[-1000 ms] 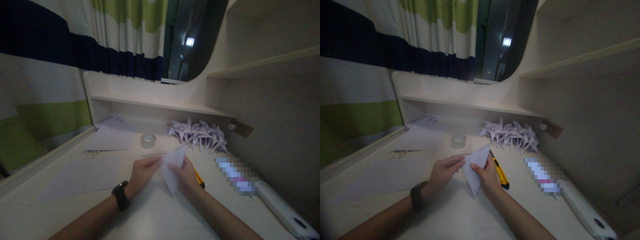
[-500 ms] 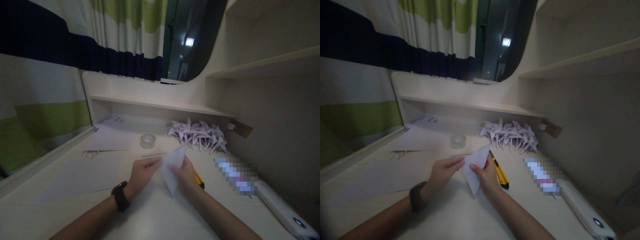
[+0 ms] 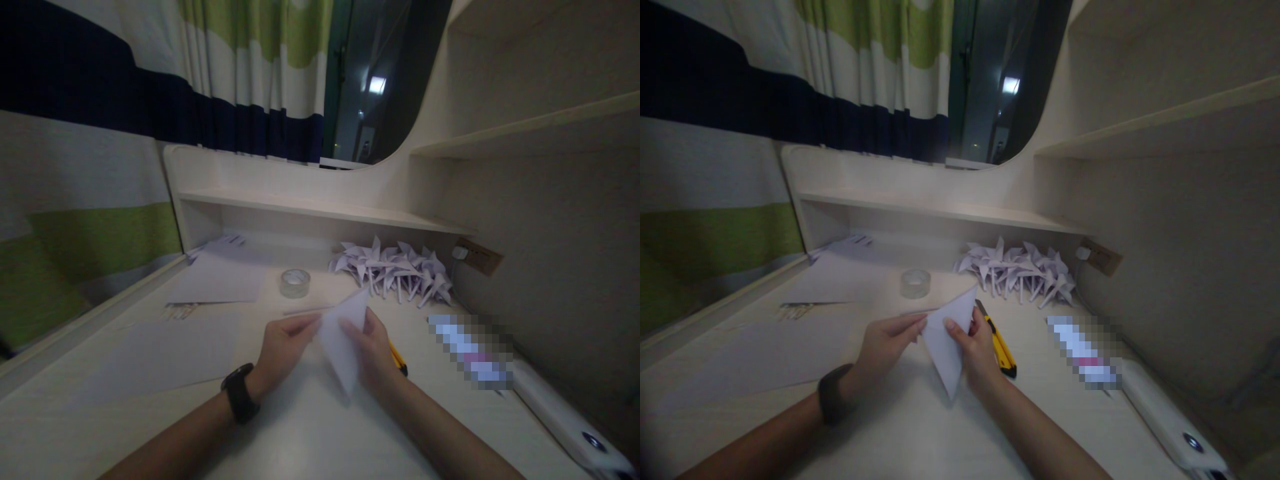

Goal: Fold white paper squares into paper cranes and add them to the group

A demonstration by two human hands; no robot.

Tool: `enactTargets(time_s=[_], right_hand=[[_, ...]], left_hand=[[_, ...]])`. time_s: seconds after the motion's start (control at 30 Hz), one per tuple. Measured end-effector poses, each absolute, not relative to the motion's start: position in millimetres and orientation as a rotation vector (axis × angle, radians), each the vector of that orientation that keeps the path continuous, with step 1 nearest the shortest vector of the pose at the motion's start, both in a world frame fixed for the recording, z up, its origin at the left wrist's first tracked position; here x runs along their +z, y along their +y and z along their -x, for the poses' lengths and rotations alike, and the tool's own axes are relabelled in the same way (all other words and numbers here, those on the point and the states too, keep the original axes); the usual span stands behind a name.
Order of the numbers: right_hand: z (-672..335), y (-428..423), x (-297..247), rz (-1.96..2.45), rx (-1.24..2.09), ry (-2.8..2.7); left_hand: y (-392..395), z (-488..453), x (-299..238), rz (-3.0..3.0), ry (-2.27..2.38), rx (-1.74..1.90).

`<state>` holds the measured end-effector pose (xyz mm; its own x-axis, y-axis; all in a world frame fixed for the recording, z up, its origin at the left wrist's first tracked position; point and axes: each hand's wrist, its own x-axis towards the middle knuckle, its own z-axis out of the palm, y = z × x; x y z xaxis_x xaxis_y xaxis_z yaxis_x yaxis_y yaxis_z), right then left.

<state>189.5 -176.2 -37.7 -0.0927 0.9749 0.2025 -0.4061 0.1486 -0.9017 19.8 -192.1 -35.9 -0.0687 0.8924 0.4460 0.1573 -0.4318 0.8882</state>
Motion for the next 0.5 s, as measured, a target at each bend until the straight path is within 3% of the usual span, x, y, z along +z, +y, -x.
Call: enactTargets(time_s=[0.5], right_hand=[[-194, -121, 4, 0.86, 1.35, -1.04]], left_hand=[[-182, -16, -40, -1.534, 1.194, 1.616]])
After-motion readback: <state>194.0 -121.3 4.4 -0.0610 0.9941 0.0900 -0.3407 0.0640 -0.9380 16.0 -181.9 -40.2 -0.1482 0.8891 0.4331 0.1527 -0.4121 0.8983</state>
